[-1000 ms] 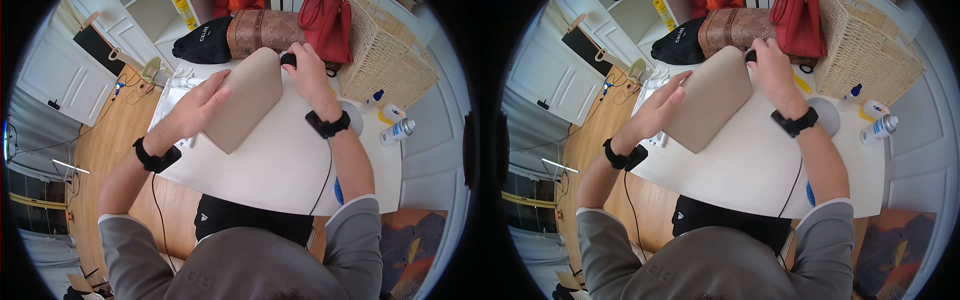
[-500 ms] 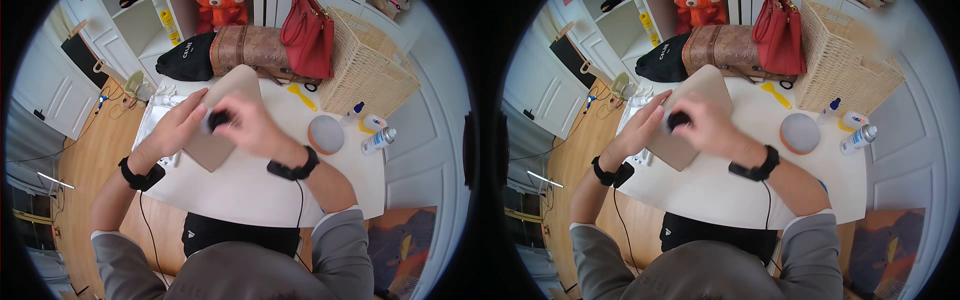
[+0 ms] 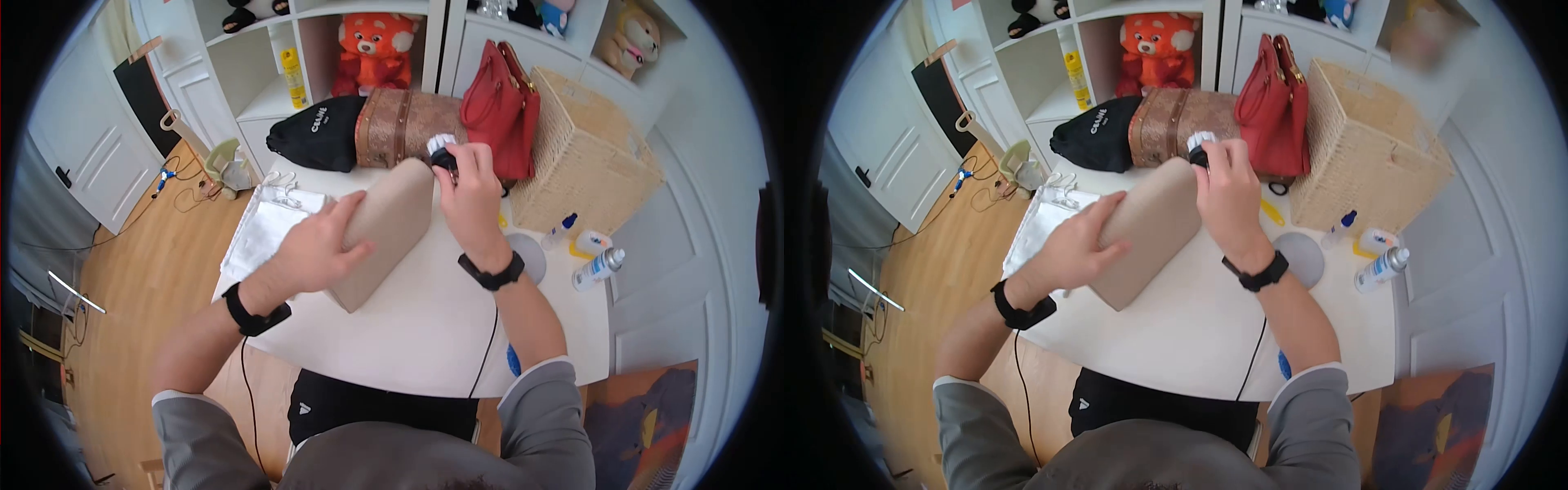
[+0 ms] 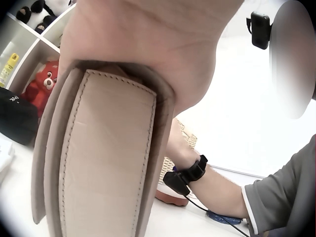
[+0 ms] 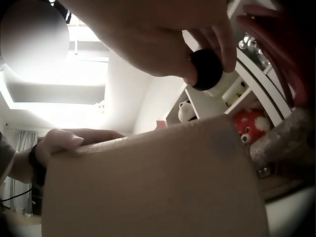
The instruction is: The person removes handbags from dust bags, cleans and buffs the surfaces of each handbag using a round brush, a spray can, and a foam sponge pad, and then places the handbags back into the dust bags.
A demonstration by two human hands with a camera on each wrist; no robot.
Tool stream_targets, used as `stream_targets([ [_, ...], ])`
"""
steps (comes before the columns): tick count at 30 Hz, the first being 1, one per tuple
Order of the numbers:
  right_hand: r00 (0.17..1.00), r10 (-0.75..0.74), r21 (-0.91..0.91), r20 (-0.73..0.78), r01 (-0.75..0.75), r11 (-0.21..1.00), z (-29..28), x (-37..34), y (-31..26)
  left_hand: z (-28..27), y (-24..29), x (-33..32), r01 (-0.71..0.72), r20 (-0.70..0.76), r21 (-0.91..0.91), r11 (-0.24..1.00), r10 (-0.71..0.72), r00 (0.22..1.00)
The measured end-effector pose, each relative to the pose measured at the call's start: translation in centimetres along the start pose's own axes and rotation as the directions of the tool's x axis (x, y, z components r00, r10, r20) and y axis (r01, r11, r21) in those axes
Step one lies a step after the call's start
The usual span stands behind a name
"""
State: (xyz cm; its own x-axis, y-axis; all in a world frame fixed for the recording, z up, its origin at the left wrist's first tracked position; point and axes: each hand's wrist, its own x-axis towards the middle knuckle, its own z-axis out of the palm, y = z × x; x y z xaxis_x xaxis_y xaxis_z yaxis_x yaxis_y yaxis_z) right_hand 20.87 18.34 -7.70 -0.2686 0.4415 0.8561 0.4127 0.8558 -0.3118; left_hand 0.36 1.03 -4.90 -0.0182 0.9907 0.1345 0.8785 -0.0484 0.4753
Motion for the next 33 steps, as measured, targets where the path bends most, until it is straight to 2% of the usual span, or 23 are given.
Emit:
stream_targets([
  [1, 1.000, -0.028, -0.002, -0.005, 0.028, 1.000, -0.4, 0.6, -1.0, -0.1, 0.2, 0.0, 0.023, 0.009, 0.020, 1.000, -0.023, 1.000],
  [3, 0.991, -0.091, 0.216, -0.100, 0.110, 0.970, -1.0, 1.1, -3.3, -0.1, 0.5, -0.2, 0.027, 0.003, 0.012, 1.000, -0.028, 1.000],
  [4, 0.989, -0.107, 0.213, -0.106, 0.128, 0.969, -1.0, 1.3, -4.4, 0.1, 0.6, -0.4, 0.007, -0.019, 0.033, 0.999, -0.006, 1.000],
  [6, 0.988, -0.135, 0.415, -0.075, 0.154, 0.897, -0.5, 1.6, -6.6, 0.7, 0.4, -0.4, -0.040, -0.058, 0.038, 0.998, 0.042, 0.997],
  [7, 0.986, -0.145, 0.413, -0.081, 0.166, 0.895, -0.1, 1.7, -7.3, 0.9, 0.2, -0.4, -0.044, -0.069, 0.041, 0.998, 0.046, 0.997],
  [9, 0.949, -0.295, 0.358, -0.111, 0.315, 0.879, 0.5, 2.2, -8.5, 1.0, -0.1, -0.3, -0.070, -0.064, 0.004, 0.998, 0.070, 0.995],
  [11, 0.937, -0.325, 0.350, -0.127, 0.349, 0.869, 1.4, 2.5, -9.0, 0.8, 0.0, -0.3, -0.063, -0.050, -0.002, 0.998, 0.063, 0.997],
  [17, 0.986, -0.166, 0.393, -0.021, 0.161, 0.905, 0.0, 3.4, -9.7, 0.5, -0.2, -0.4, -0.071, -0.004, -0.060, 0.996, 0.071, 0.997],
  [19, 0.991, -0.033, 0.299, 0.133, -0.008, 0.954, -1.8, 3.1, -8.9, 0.3, -2.1, 0.4, -0.135, 0.125, -0.131, 0.982, 0.151, 0.981],
  [20, 0.986, -0.015, 0.272, 0.168, -0.032, 0.962, -2.4, 2.6, -8.0, -0.5, -3.4, 0.9, -0.124, 0.134, -0.109, 0.986, 0.138, 0.981],
  [22, 0.953, 0.077, 0.186, 0.294, -0.136, 0.973, -4.4, 0.6, -6.6, -1.2, -5.4, 1.7, -0.302, 0.243, -0.239, 0.923, 0.358, 0.902],
  [23, 0.905, 0.161, 0.106, 0.394, -0.219, 0.970, -5.8, -0.2, -6.8, -2.1, -5.2, 2.0, -0.296, 0.265, -0.251, 0.922, 0.360, 0.895],
  [25, 0.819, 0.198, 0.037, 0.538, -0.258, 0.966, -7.7, -2.6, -6.3, -3.1, -4.2, 2.4, -0.066, 0.447, -0.413, 0.908, 0.265, 0.854],
  [26, 0.812, 0.227, 0.011, 0.537, -0.276, 0.961, -8.7, -3.5, -6.5, -3.0, -3.4, 2.4, -0.039, 0.430, -0.432, 0.901, 0.244, 0.869],
  [27, 0.750, 0.255, -0.020, 0.611, -0.307, 0.952, -9.6, -4.5, -7.1, -2.6, -2.1, 2.1, -0.042, 0.444, -0.445, 0.895, 0.261, 0.857],
  [28, 0.683, 0.274, -0.047, 0.677, -0.331, 0.942, -10.2, -5.3, -7.5, -2.4, -0.6, 1.7, 0.068, 0.440, -0.473, 0.879, 0.168, 0.882],
  [29, 0.680, 0.289, -0.058, 0.674, -0.342, 0.938, -10.8, -6.2, -7.7, -2.0, 0.4, 1.5, 0.179, 0.439, -0.496, 0.850, 0.068, 0.896],
  [30, 0.676, 0.250, -0.057, 0.693, -0.294, 0.954, -11.3, -7.0, -7.9, -0.3, -0.1, 1.9, 0.249, 0.442, -0.595, 0.764, 0.052, 0.896],
  [31, 0.673, 0.209, -0.054, 0.709, -0.244, 0.968, -11.7, -7.7, -8.0, 0.1, 0.0, 2.0, 0.245, 0.448, -0.592, 0.767, 0.061, 0.892],
  [33, 0.685, 0.186, -0.058, 0.704, -0.206, 0.977, -12.6, -9.0, -8.1, 0.7, 0.4, 2.3, -0.094, 0.318, -0.344, 0.934, 0.210, 0.925],
])
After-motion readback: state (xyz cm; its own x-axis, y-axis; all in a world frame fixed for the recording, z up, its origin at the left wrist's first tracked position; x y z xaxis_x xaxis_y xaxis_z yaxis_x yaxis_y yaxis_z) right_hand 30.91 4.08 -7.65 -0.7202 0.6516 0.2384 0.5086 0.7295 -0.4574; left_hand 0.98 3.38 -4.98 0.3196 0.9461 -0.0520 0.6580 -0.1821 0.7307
